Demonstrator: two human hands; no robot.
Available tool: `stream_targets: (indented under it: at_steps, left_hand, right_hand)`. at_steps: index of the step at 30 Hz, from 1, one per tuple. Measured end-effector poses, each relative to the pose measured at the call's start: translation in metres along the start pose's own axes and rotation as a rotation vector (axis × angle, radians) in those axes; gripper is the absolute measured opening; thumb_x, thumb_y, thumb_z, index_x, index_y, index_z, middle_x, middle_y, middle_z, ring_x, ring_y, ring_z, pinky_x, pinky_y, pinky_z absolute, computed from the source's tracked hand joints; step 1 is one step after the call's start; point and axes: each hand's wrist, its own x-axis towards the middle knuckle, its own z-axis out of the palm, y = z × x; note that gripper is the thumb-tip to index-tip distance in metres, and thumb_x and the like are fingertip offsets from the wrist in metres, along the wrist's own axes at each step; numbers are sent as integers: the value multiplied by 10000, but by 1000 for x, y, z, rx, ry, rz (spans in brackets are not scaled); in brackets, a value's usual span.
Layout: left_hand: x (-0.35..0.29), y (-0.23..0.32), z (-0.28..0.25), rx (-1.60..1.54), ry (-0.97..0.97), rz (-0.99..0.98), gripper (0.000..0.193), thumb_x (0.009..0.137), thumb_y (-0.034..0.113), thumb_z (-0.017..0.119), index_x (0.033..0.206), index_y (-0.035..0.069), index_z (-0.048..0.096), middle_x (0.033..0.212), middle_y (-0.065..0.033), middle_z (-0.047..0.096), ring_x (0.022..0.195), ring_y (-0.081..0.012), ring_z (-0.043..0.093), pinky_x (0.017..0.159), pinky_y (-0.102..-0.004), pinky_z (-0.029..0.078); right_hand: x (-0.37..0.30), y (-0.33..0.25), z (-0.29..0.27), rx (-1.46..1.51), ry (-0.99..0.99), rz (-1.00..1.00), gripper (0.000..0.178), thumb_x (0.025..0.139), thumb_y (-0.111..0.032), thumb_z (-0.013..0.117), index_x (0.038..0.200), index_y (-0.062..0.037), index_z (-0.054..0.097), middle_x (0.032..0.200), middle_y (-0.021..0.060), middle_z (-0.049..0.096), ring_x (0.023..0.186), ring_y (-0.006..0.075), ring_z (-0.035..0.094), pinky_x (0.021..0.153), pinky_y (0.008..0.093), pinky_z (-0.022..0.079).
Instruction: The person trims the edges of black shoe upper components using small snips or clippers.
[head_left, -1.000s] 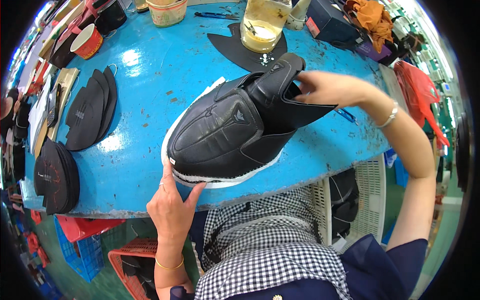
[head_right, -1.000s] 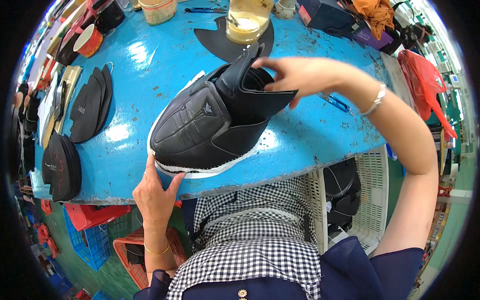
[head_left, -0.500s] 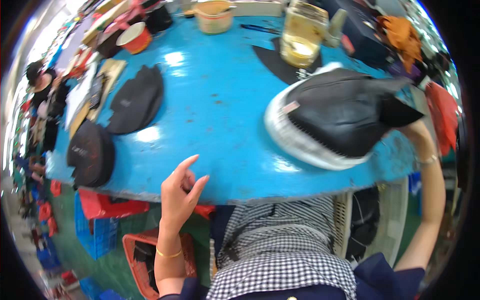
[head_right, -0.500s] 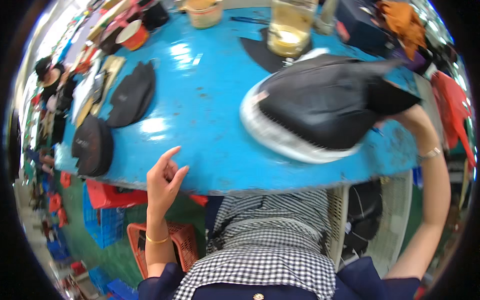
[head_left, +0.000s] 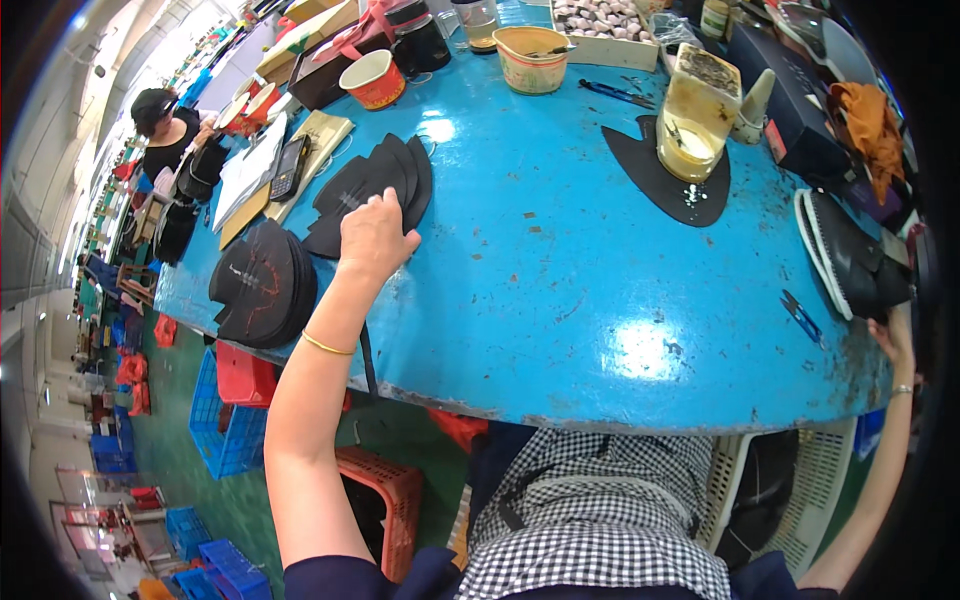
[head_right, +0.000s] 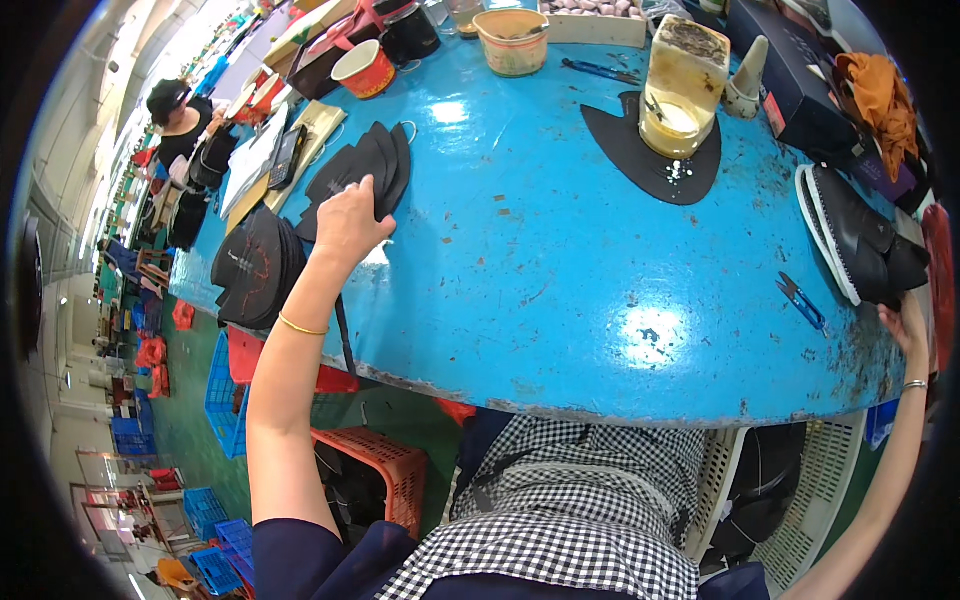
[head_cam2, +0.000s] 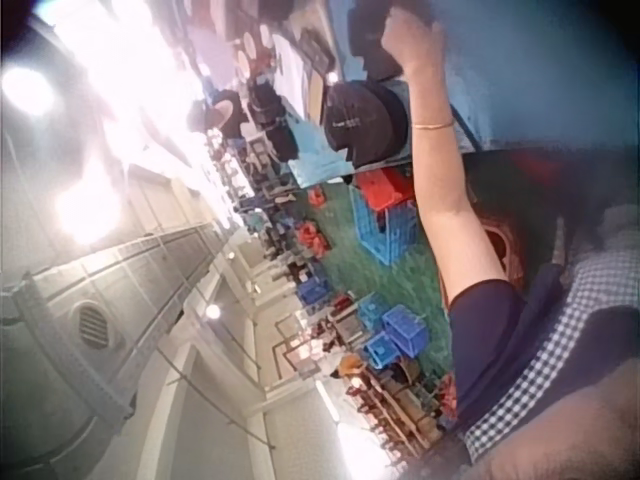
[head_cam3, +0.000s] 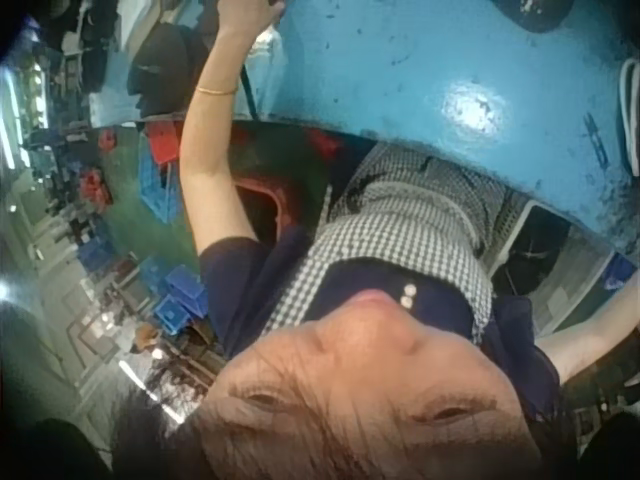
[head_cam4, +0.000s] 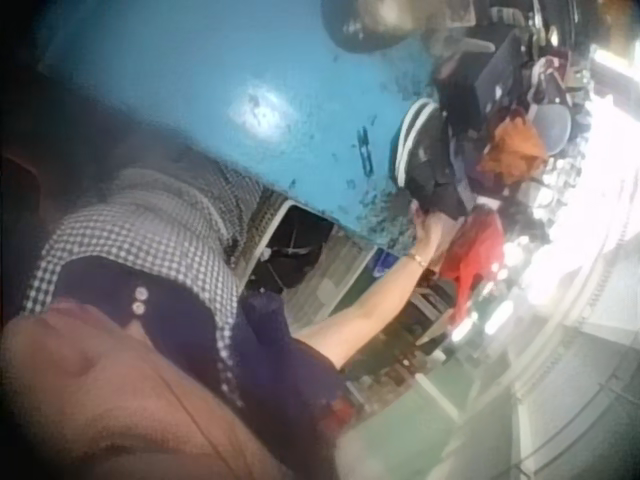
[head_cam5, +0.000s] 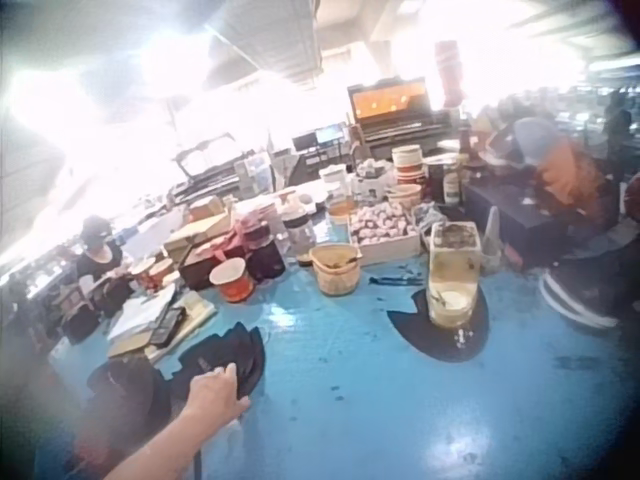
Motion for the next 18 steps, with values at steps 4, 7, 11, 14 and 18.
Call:
stream_targets:
  at_steps: [4, 7, 11, 14, 18]
  left_hand:
    - [30, 3, 36, 154, 233, 101, 164, 808, 127, 673, 932, 28, 631, 925, -148, 663, 801, -300, 716, 699, -393, 583]
    - [25, -22, 27, 75, 315, 111, 146, 843, 90, 567, 919, 83, 691, 953, -133, 675, 795, -340, 705, 697, -433, 581]
    - [-24, -16, -11, -336, 402, 340, 346, 855, -18, 574, 1162, 111, 667, 1004, -134, 658, 894, -357, 658, 736, -414, 518]
    - [-63, 21, -31, -569, 403, 689, 497, 623, -127, 569, 1030, 104, 737, 1031, -99, 704, 938, -297, 693, 798, -384, 558]
    - [-76, 82, -34, -325, 437, 1164, 411, 722, 79, 638, 1096, 230, 716, 1109, 16, 654, 811, -157, 639, 552, -261, 518]
  right_hand:
    - [-41, 37, -75, -27, 147, 79, 585, 962, -607, 493, 1181, -69, 568, 841, 68, 695, 561, 135, 629, 438, 246, 481]
    - [-72, 33, -47, -33, 210, 152, 604, 959, -633, 480, 1158, -70, 574, 810, 68, 694, 539, 131, 622, 426, 237, 473]
    - [-138, -11, 69, -191, 62, 25, 432, 993, -498, 505, 863, -100, 611, 674, 24, 644, 484, 90, 564, 440, 215, 429]
    - [-159, -20, 149, -340, 122, -319, 125, 965, -154, 600, 920, -37, 602, 827, 32, 672, 675, 79, 612, 599, 230, 473]
    - [-156, -50, 224, -967, 258, -912, 304, 858, -71, 660, 1142, -20, 564, 1098, 114, 620, 1028, 291, 617, 895, 383, 499]
